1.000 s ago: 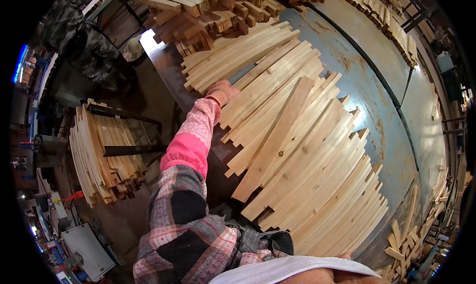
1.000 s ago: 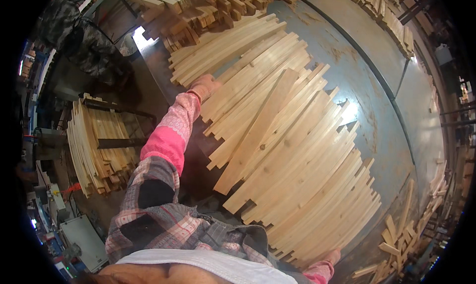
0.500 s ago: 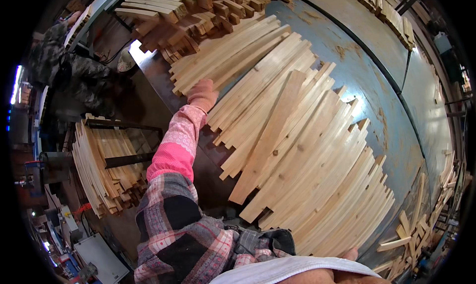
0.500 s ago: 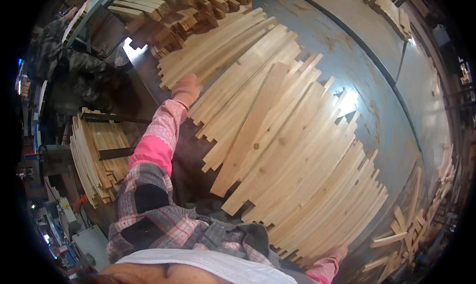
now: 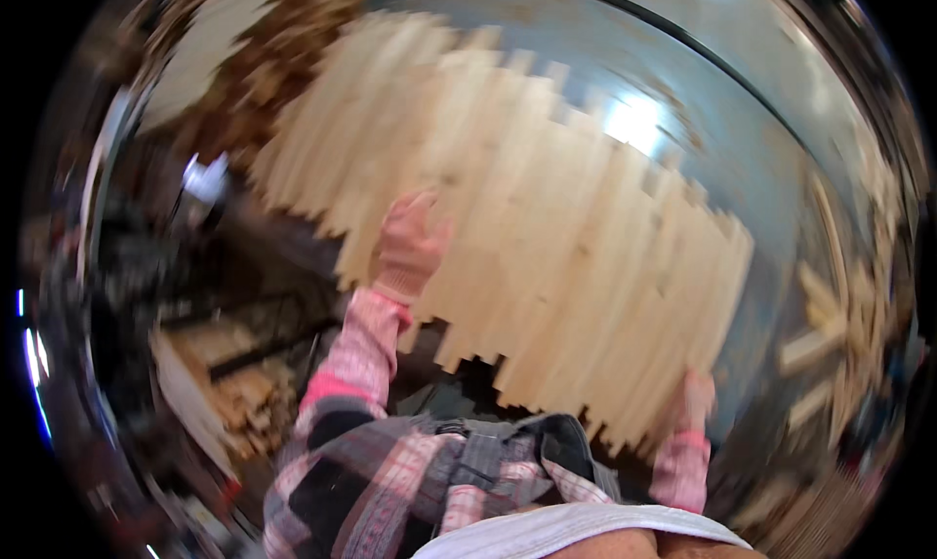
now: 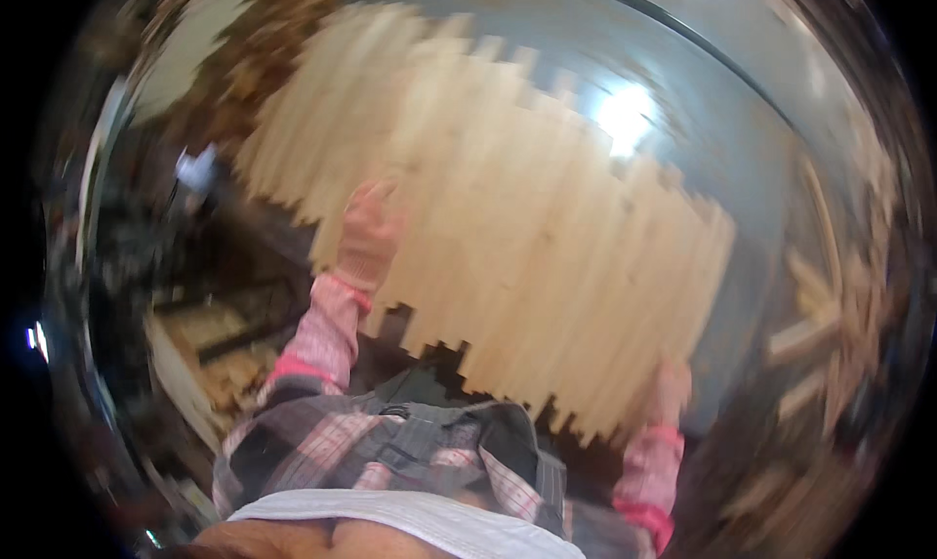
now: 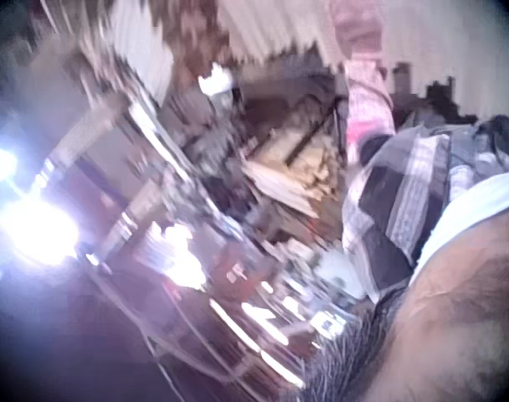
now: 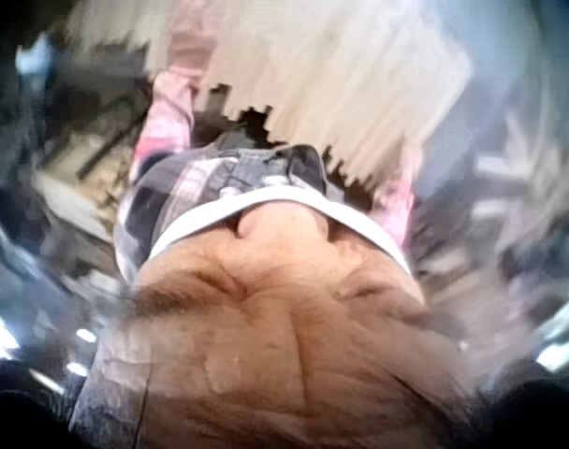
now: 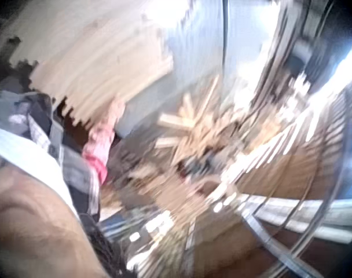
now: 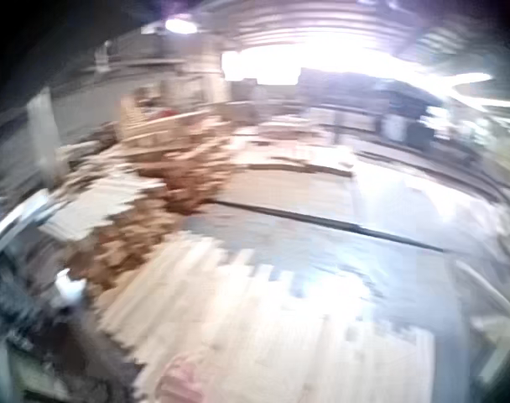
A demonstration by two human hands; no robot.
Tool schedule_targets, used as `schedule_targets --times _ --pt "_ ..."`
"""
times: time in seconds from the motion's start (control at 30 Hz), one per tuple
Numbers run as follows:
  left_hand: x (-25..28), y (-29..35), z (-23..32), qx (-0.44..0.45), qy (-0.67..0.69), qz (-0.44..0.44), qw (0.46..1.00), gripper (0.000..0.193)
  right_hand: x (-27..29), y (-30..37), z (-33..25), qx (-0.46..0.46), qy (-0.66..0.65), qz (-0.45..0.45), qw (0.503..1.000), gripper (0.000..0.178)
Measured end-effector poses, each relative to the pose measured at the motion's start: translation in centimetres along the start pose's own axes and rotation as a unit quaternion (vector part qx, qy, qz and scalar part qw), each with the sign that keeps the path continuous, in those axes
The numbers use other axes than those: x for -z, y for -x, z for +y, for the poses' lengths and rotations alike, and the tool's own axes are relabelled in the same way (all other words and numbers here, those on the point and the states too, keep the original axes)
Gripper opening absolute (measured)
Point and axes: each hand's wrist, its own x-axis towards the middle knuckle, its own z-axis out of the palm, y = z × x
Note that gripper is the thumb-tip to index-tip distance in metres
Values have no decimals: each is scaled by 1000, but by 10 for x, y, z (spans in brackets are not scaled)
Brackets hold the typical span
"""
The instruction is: The person sorts wooden planks on a metal table, picking up pieces from a pile and arranging them into a neat stack. The person handles the wood by hand, repeatedly picking up planks and placing them in an organized pile.
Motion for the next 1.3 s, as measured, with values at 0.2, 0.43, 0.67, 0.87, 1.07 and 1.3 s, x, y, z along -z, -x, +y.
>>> schedule_targets --times 0.2,0.43,0.67,0.87,1.07,1.3 --pt "-41 121 209 -35 238 -195 951 37 39 -18 2 85 120 -82 986 48" --pt "-53 232 342 -16 302 -405 863 27 68 -73 79 110 18 -103 988 57" --pt "-59 231 392 -74 290 -429 852 28 182 -104 124 -16 18 -22 999 63" --pt "-99 213 434 -36 339 -410 846 23 222 -142 205 -72 58 11 996 58" --pt "-171 162 525 -182 291 -305 888 29 293 -216 263 -105 121 103 982 61" --pt "-388 157 696 -256 68 -320 909 69 370 -346 358 -133 124 163 970 89"
